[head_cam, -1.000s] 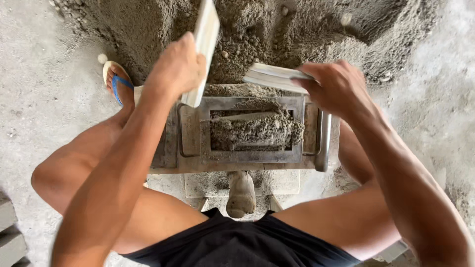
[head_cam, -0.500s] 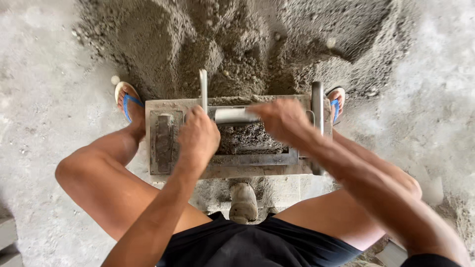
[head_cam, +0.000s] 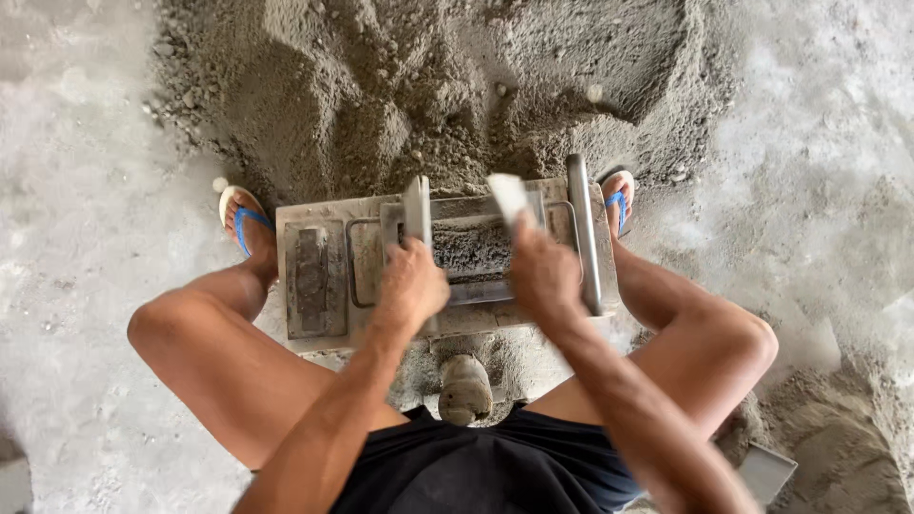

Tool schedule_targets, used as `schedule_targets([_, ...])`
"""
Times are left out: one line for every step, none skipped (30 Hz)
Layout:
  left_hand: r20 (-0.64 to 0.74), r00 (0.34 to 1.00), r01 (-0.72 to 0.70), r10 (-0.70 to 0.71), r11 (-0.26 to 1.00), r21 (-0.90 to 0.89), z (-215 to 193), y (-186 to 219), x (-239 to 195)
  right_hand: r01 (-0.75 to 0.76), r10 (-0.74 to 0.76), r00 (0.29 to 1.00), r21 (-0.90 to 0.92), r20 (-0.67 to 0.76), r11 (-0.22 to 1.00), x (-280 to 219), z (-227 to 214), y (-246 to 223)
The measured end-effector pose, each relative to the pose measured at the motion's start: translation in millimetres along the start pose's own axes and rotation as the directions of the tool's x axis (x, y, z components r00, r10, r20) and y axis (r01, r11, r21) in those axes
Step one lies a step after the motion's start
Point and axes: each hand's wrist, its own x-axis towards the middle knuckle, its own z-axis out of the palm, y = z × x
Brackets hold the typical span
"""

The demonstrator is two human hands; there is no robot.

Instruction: The person scoops wet concrete into a rectangular metal mold using a trowel, levels the surface, and then flips the mold to release the formed brick onto a stack. The process is repeated multiple times, with the person cleaning the mold and adding more concrete for each new brick.

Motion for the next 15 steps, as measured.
schedule_targets([0.027, 1.000, 0.000, 0.001, 0.999, -0.053, 8, 7, 1, 0.019, -0.019, 1.000, -0.005, 0.022, 1.000, -9, 5, -19])
schedule_targets([0.028, 1.000, -0.005, 0.006, 0.999, -0.043, 1, 11, -5, 0.013, -0.013, 1.000, 0.004, 0.018, 1.000, -7, -4, -15])
schedule_targets([0.033, 0.999, -0.009, 0.010, 1.000, -0.006, -6, 14, -10, 0.004, -0.006, 0.999, 0.064, 0.040, 0.998, -5, -13, -11])
schedule_targets([0.051, 0.999, -0.004, 0.002, 1.000, 0.023, -9, 15, -20, -0.008, -0.001, 0.997, 0.113, 0.077, 0.994, -7, -19, -6])
schedule_targets([0.064, 0.998, 0.001, -0.002, 1.000, 0.023, -19, 1, -12, -0.014, 0.004, 0.996, 0.112, 0.090, 0.994, -5, 4, 29])
schedule_targets([0.043, 0.997, -0.074, 0.071, 0.996, 0.052, -34, -7, 7, 0.152, -0.146, 0.986, 0.087, -0.079, 0.985, 7, 19, 65])
schedule_targets([0.025, 0.989, -0.147, 0.145, 0.986, 0.083, -49, -15, 25, 0.309, -0.293, 0.926, 0.032, -0.238, 0.950, 19, 33, 101])
schedule_targets([0.033, 0.990, -0.139, 0.137, 0.988, 0.073, -64, -6, 32, 0.310, -0.297, 0.928, 0.027, -0.224, 0.950, 5, 11, 88])
schedule_targets([0.106, 0.946, -0.314, 0.306, 0.946, 0.074, -77, 2, 40, 0.483, -0.483, 0.870, -0.022, -0.100, 0.875, -9, -10, 75])
schedule_targets([0.180, 0.870, -0.477, 0.459, 0.877, 0.065, -91, 7, 47, 0.644, -0.643, 0.765, -0.034, 0.030, 0.764, -22, -29, 59])
schedule_targets([0.190, 0.873, -0.466, 0.449, 0.883, 0.057, -86, 17, 37, 0.645, -0.644, 0.764, -0.024, 0.045, 0.763, -18, -7, 59])
schedule_targets([0.296, 0.859, -0.460, 0.417, 0.884, 0.088, -87, 33, 33, 0.601, -0.601, 0.799, 0.012, -0.001, 0.799, -5, 12, 56])
schedule_targets([0.398, 0.836, -0.455, 0.377, 0.882, 0.120, -88, 48, 29, 0.556, -0.554, 0.831, 0.052, -0.046, 0.829, 8, 30, 54])
schedule_targets([0.409, 0.835, -0.449, 0.368, 0.886, 0.119, -79, 43, 42, 0.554, -0.553, 0.832, 0.062, -0.036, 0.830, 23, 36, 58])
schedule_targets([0.434, 0.789, -0.564, 0.435, 0.793, 0.229, -68, 37, 54, 0.581, -0.580, 0.809, -0.022, -0.102, 0.814, 37, 43, 61])
